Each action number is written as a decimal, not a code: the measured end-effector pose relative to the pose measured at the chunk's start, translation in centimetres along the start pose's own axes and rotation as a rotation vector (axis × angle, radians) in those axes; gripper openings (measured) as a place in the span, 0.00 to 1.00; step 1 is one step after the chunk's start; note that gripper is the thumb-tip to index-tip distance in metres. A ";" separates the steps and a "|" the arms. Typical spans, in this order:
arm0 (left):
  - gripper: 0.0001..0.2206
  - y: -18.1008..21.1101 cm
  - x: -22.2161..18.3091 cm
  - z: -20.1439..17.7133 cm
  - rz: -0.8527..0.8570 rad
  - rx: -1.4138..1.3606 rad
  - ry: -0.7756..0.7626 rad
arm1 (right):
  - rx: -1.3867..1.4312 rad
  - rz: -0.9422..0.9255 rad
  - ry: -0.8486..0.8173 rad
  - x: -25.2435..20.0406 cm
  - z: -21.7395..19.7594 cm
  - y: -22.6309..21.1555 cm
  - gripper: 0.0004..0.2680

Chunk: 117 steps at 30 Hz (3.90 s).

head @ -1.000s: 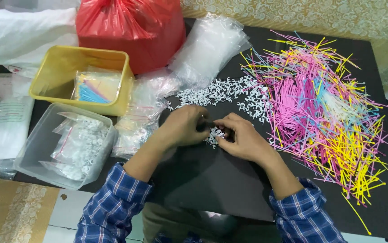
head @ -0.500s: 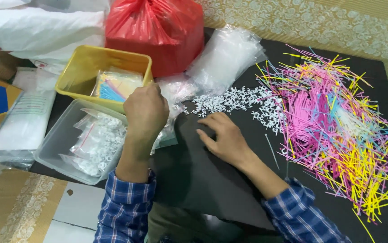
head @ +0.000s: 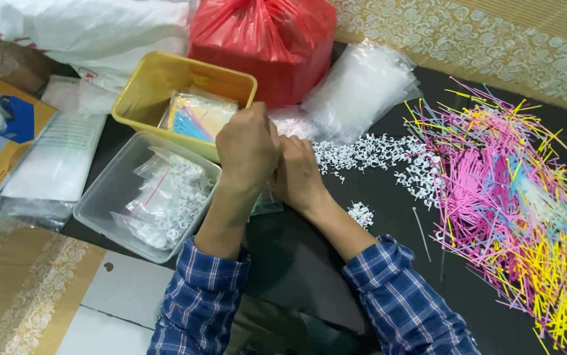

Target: Sorting and bagging small white plastic components into transparent bags on a workspace.

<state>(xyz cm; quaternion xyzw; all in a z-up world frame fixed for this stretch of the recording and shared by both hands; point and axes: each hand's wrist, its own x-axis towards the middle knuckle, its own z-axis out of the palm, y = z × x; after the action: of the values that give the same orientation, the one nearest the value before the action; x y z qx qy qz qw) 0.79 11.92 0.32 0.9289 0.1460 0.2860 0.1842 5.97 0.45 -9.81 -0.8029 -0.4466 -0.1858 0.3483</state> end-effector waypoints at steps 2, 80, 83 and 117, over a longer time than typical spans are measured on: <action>0.05 0.2 0.0 -0.2 0.088 -0.041 0.105 | 0.007 0.020 -0.005 0.5 -2.4 -1.4 0.03; 0.22 5.8 -4.2 7.7 0.705 -0.658 -0.172 | 0.052 0.105 0.268 -6.8 -18.2 -1.2 0.08; 0.22 5.6 -4.2 7.8 0.688 -0.703 -0.214 | -0.014 0.070 0.207 -7.1 -17.8 -1.0 0.10; 0.18 5.2 -2.8 5.3 0.497 -0.779 -0.296 | -0.164 0.266 -0.571 -9.5 -17.4 -2.2 0.07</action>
<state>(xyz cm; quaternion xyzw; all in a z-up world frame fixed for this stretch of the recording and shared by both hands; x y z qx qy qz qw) 2.47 4.92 -2.88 0.8282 -0.2260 0.2195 0.4634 -0.71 -17.04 -2.77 -0.8994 -0.4008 0.0590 0.1643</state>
